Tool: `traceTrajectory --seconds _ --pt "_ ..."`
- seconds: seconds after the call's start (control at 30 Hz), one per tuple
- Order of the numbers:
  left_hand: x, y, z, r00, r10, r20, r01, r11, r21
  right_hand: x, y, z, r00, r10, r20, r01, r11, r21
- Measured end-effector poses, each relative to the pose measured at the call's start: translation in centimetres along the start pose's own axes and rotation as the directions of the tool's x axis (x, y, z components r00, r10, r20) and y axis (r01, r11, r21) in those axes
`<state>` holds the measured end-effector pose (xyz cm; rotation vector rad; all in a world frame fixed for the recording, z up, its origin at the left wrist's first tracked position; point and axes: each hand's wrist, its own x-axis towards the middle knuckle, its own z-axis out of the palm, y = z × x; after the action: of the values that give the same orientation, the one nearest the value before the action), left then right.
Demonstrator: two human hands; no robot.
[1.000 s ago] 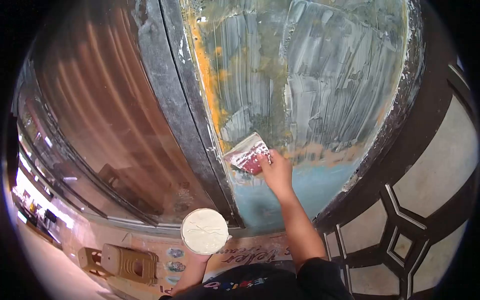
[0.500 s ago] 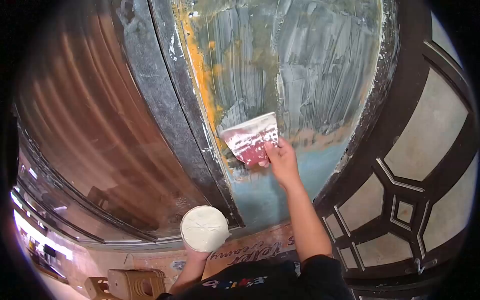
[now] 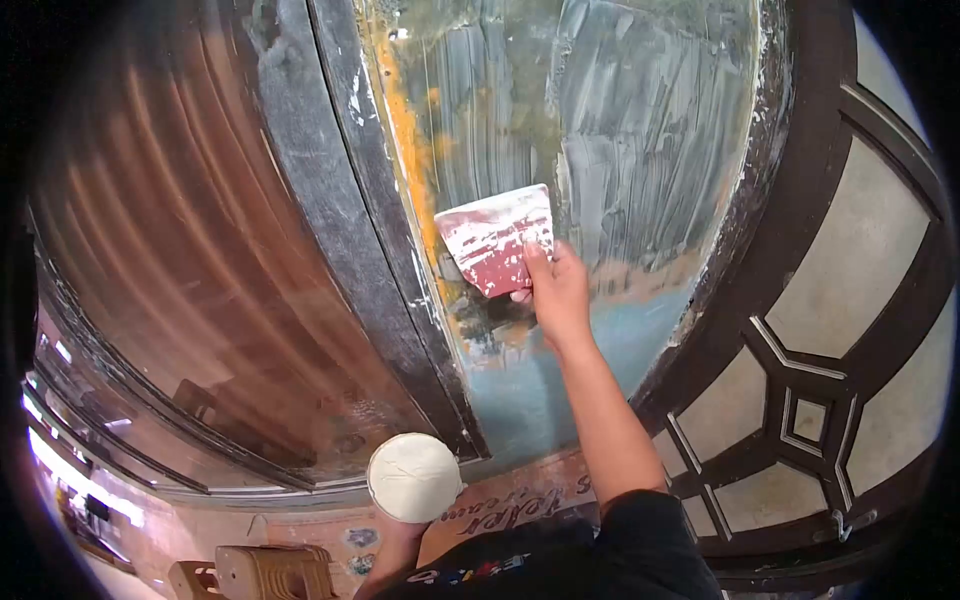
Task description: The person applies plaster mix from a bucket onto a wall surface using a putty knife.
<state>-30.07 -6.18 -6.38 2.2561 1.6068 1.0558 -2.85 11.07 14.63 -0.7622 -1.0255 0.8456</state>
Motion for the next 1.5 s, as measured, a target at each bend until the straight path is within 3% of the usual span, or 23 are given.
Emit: traceTrajectory --seconds 0.03,0.07,0.1,0.13,0.17,0.2,0.27,0.3,0.33,0.37,0.4,0.5,0.6,0.8,0.87,0.93,0.97,1.0,1.07,1.13,1.2,1.27,1.5 --pt "-0.3 -0.4 1.0 0.977 -0.206 0.048 0.186 0.727 -0.661 0.2 1.3 -0.5 1.000 -0.008 0.012 0.009 0.998 -0.058" --pt "-0.6 -0.8 1.9 0.921 -0.324 0.215 0.245 0.057 -0.968 0.5 3.1 -1.1 0.999 -0.019 0.026 0.022 0.993 -0.116" --pt "-0.2 -0.1 1.1 0.919 -0.297 0.259 0.237 -0.109 -0.965 -0.4 5.2 -2.1 1.000 0.007 0.006 -0.006 0.983 -0.183" --pt "0.0 0.5 0.4 0.920 -0.299 0.252 0.229 -0.112 -0.967 -2.3 7.6 -3.3 1.000 0.027 -0.011 -0.029 0.968 -0.249" --pt "0.2 1.1 -0.1 0.967 -0.226 0.115 0.226 0.568 -0.791 -3.9 10.5 -5.2 0.999 0.051 -0.009 -0.050 0.920 -0.389" --pt "0.4 1.3 -0.4 0.995 -0.089 0.056 0.099 0.969 -0.227 -5.6 12.5 -6.9 0.997 0.075 -0.006 -0.067 0.851 -0.520" --pt "-0.2 -0.7 1.8 0.994 -0.077 0.083 0.101 0.934 -0.343 -9.4 11.7 -8.0 0.951 0.303 -0.057 -0.303 0.881 -0.363" --pt "0.3 0.4 1.6 0.970 -0.210 0.126 0.215 0.487 -0.847 -9.8 11.7 -9.0 0.950 0.309 -0.039 -0.302 0.880 -0.366" --pt "0.3 1.2 1.6 0.931 -0.281 0.233 0.185 -0.187 -0.965 -10.0 11.5 -10.2 0.932 0.359 -0.048 -0.357 0.888 -0.289" --pt "-0.6 -0.3 4.1 0.924 -0.309 0.225 0.111 -0.345 -0.932 -10.4 11.5 -11.1 0.907 0.417 -0.057 -0.419 0.883 -0.212" --pt "0.6 0.6 3.4 0.865 -0.275 0.419 0.036 -0.800 -0.599 -10.4 10.9 -11.3 0.899 0.436 -0.045 -0.435 0.873 -0.221" --pt "3.8 4.9 1.7 0.900 -0.139 0.414 0.043 -0.915 -0.400 -8.3 5.9 -10.4 0.920 0.392 0.016 -0.391 0.920 -0.035" --pt "4.7 5.3 3.5 0.895 -0.225 0.385 0.008 -0.855 -0.518 -7.1 3.1 -10.2 0.900 0.384 0.205 -0.381 0.923 -0.053" --pt "6.5 8.3 4.7 0.893 -0.284 0.349 -0.004 -0.780 -0.625 -4.5 -0.6 -7.6 0.857 0.376 0.351 -0.345 0.927 -0.150" --pt "6.9 9.4 4.8 0.943 -0.184 0.278 0.035 -0.774 -0.632 -3.9 -0.8 -7.2 0.759 0.455 0.465 -0.311 0.882 -0.355" --pt "7.2 10.4 4.9 0.965 -0.137 0.223 -0.064 -0.950 -0.304 -3.5 0.1 -7.0 0.729 0.459 0.508 -0.263 0.872 -0.412" --pt "7.5 9.7 5.6 0.922 -0.223 0.315 -0.035 -0.861 -0.508 -3.4 0.2 -6.8 0.707 0.440 0.554 -0.117 0.845 -0.522" --pt "7.5 9.9 5.9 0.922 -0.229 0.312 -0.042 -0.860 -0.509 -3.2 0.3 -6.5 0.679 0.427 0.598 0.038 0.793 -0.609" --pt "7.6 10.4 6.4 0.923 -0.260 0.284 -0.074 -0.843 -0.533 -2.6 1.0 -6.2 0.628 0.466 0.623 0.063 0.768 -0.638" --pt "7.8 11.0 6.7 0.933 -0.250 0.260 -0.048 -0.800 -0.599 -2.4 1.4 -5.6 0.563 0.533 0.632 0.262 0.610 -0.748" --pt "8.0 10.9 7.5 0.882 -0.371 0.292 -0.103 -0.754 -0.649 -3.4 2.1 -5.2 0.573 0.532 0.624 0.159 0.674 -0.721" --pt "7.7 10.7 7.9 0.908 -0.328 0.261 -0.102 -0.776 -0.622 -3.6 2.4 -5.0 0.519 0.557 0.648 0.019 0.751 -0.660" --pt "8.2 12.5 6.9 0.932 -0.237 0.274 -0.009 -0.771 -0.636 -3.4 2.2 -4.1 0.495 0.475 0.727 0.271 0.711 -0.649"
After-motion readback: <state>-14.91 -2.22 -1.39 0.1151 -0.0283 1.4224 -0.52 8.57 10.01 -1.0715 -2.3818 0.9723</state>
